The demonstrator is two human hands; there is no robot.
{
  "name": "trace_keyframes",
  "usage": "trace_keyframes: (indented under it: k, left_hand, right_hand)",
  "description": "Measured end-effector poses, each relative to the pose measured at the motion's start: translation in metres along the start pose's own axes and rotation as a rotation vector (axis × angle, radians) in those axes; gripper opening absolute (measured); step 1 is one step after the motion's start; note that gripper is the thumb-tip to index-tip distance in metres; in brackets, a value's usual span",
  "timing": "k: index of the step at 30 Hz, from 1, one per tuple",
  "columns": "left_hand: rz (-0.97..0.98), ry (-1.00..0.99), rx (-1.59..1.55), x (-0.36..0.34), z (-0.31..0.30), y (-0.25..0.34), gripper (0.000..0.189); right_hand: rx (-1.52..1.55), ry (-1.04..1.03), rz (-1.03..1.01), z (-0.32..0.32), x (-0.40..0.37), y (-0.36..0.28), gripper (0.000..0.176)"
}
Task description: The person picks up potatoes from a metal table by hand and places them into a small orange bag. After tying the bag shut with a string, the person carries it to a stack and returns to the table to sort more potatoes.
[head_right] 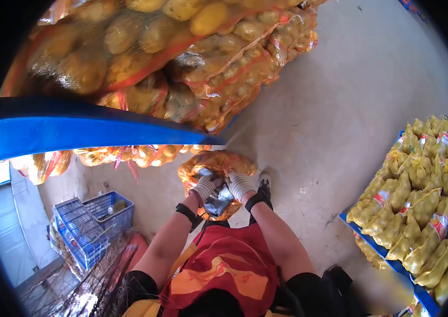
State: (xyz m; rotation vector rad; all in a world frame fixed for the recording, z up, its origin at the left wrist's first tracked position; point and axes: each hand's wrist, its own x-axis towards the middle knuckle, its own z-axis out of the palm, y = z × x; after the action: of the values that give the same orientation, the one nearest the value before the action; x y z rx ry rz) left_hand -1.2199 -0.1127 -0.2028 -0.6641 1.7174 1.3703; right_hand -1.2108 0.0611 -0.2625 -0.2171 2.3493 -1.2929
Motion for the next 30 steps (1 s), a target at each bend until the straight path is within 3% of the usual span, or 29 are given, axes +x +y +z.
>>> trace_keyframes:
  k: [1, 3, 6, 9, 11, 13, 15, 16, 19, 20, 23, 24, 26, 28, 29, 30]
  left_hand:
    - [-0.004, -0.046, -0.051, 0.001, 0.002, -0.002, 0.029]
    - [-0.041, -0.033, -0.056, 0.002, 0.006, 0.003, 0.029]
    - [-0.032, 0.076, -0.056, 0.019, 0.012, -0.005, 0.03]
    - [-0.029, 0.107, 0.164, 0.036, 0.012, -0.01, 0.031]
    - [0.079, 0.135, 0.435, 0.032, 0.017, -0.004, 0.032]
    - [-0.028, 0.122, 0.386, 0.029, 0.013, 0.008, 0.029]
    - [-0.241, 0.012, 0.296, 0.027, 0.003, 0.021, 0.028]
    - [-0.148, -0.009, 0.303, 0.026, -0.004, 0.022, 0.028]
    - [-0.017, -0.004, 0.127, 0.032, -0.023, 0.015, 0.031]
    - [-0.139, -0.051, -0.015, 0.04, -0.033, 0.008, 0.035]
    - [-0.149, 0.067, -0.035, 0.063, -0.021, -0.016, 0.037]
    - [0.069, 0.109, 0.471, 0.111, -0.024, -0.053, 0.036]
    - [0.001, 0.049, 0.376, 0.071, -0.025, -0.022, 0.036]
    - [-0.166, 0.001, 0.227, 0.015, -0.03, 0.025, 0.036]
    - [-0.167, 0.003, 0.226, -0.002, -0.035, 0.024, 0.036]
    - [-0.025, 0.023, 0.134, -0.021, -0.039, 0.016, 0.036]
  right_hand:
    - [-0.001, 0.0, 0.005, -0.006, 0.0, -0.006, 0.027]
    - [-0.405, -0.117, 0.052, -0.024, 0.0, -0.031, 0.026]
    - [-0.425, -0.115, 0.054, -0.027, -0.002, -0.036, 0.028]
    - [-0.432, -0.037, 0.025, -0.026, -0.004, -0.036, 0.03]
    - [-0.445, -0.039, -0.004, -0.022, -0.009, -0.036, 0.03]
    - [-0.465, -0.029, -0.037, -0.021, -0.012, -0.041, 0.031]
    - [-0.403, -0.067, 0.059, -0.02, -0.025, -0.05, 0.033]
    - [-0.384, -0.028, -0.062, 0.002, -0.027, -0.023, 0.035]
    - [-0.395, -0.083, 0.03, 0.009, -0.029, -0.038, 0.033]
    - [-0.428, -0.073, 0.067, 0.003, -0.032, -0.052, 0.031]
    - [-0.373, -0.06, 0.082, 0.002, -0.033, -0.059, 0.023]
    - [-0.375, -0.055, 0.084, 0.0, -0.032, -0.059, 0.023]
    - [-0.328, 0.036, -0.143, -0.004, -0.039, -0.063, 0.027]
    - [-0.237, -0.003, -0.026, -0.022, -0.042, -0.089, 0.026]
    - [-0.14, -0.045, 0.091, -0.03, -0.044, -0.108, 0.026]
    - [0.003, 0.019, 0.05, -0.033, -0.049, -0.123, 0.025]
